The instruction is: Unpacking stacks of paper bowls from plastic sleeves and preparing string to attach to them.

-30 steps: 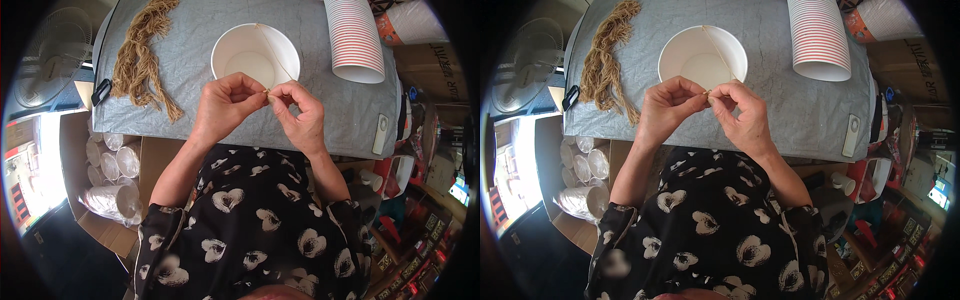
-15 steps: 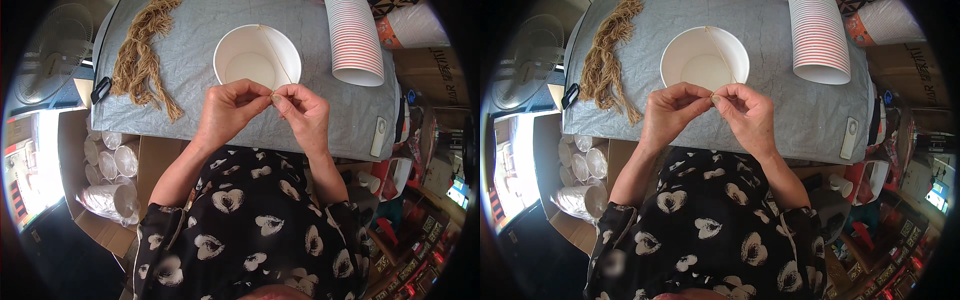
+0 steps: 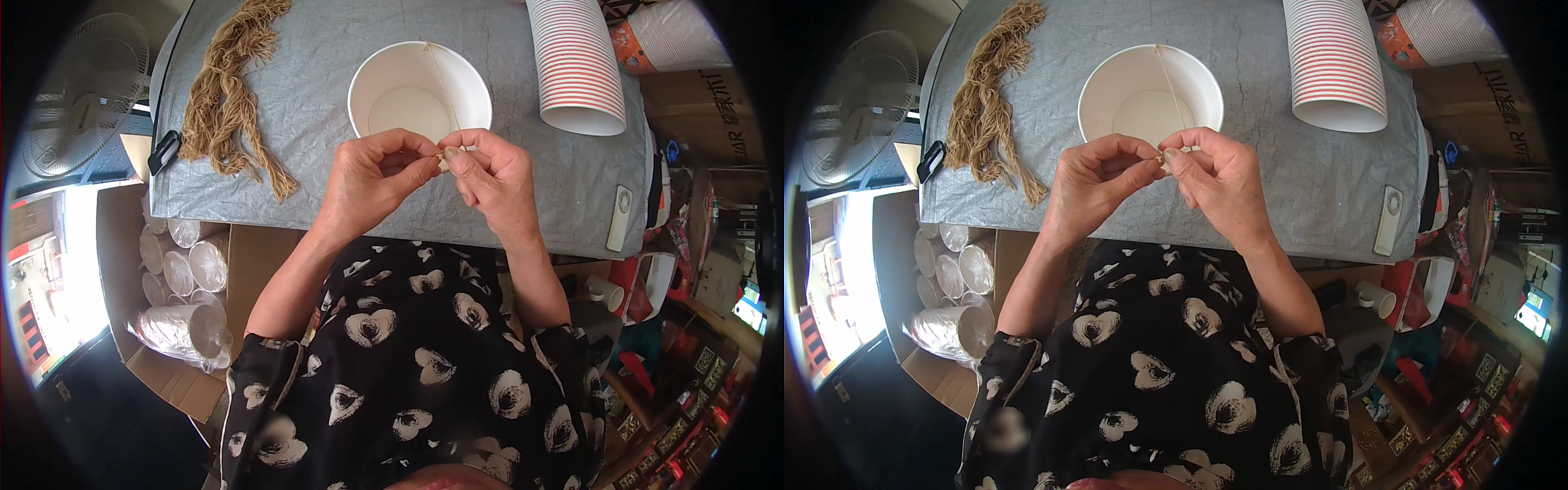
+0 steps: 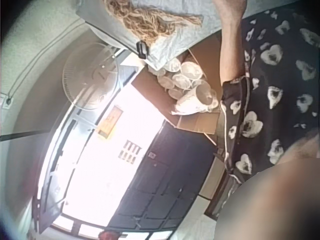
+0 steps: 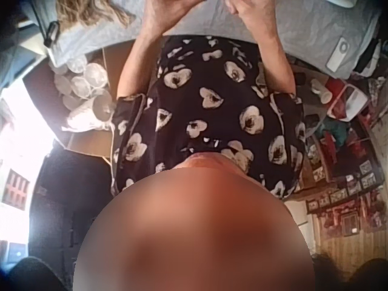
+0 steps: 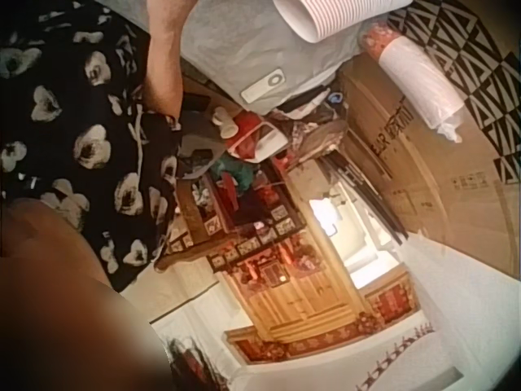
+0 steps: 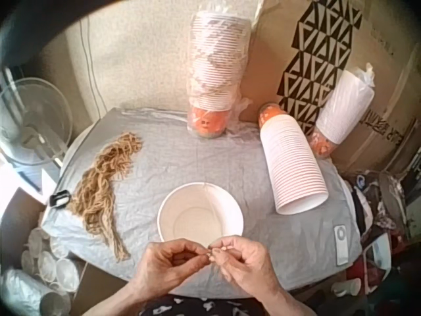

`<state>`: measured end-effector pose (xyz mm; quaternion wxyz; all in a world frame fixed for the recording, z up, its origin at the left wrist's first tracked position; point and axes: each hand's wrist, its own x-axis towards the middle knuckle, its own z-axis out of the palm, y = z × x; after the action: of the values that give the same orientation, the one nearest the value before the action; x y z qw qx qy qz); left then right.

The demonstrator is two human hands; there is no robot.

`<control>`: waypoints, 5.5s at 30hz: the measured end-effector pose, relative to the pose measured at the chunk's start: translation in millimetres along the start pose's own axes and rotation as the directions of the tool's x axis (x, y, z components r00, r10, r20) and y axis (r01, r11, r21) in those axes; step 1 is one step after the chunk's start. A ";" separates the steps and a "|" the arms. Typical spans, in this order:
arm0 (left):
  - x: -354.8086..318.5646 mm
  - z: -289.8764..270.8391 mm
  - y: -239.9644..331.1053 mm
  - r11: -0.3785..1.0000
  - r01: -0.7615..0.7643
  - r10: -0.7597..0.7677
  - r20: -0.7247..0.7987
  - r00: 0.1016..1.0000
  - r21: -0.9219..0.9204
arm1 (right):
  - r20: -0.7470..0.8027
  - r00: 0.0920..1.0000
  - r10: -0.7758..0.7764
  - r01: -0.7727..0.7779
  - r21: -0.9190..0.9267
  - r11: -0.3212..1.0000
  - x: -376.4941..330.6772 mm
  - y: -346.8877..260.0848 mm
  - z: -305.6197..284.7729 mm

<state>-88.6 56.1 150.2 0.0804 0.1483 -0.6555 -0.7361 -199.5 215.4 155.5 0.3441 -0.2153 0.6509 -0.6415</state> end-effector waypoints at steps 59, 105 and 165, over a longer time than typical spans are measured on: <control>4.0 -3.2 -1.5 0.988 0.054 -0.046 0.051 0.998 -0.146 | 0.097 0.991 -0.087 0.099 -0.123 0.988 -4.3 -2.4 -9.7; 3.1 -2.2 -0.6 0.981 0.055 -0.049 0.035 0.998 -0.184 | 0.144 0.988 -0.058 0.073 -0.103 0.992 -1.2 -2.8 -12.8; -8.2 11.0 2.8 0.770 -0.323 0.367 0.031 0.930 0.551 | 0.064 0.949 -0.309 0.314 -0.297 0.902 -18.6 -30.5 -28.0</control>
<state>-84.7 68.7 155.0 0.1939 0.0708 -0.8501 -0.4844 -212.2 245.5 187.0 0.2052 -0.3715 0.6961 -0.5790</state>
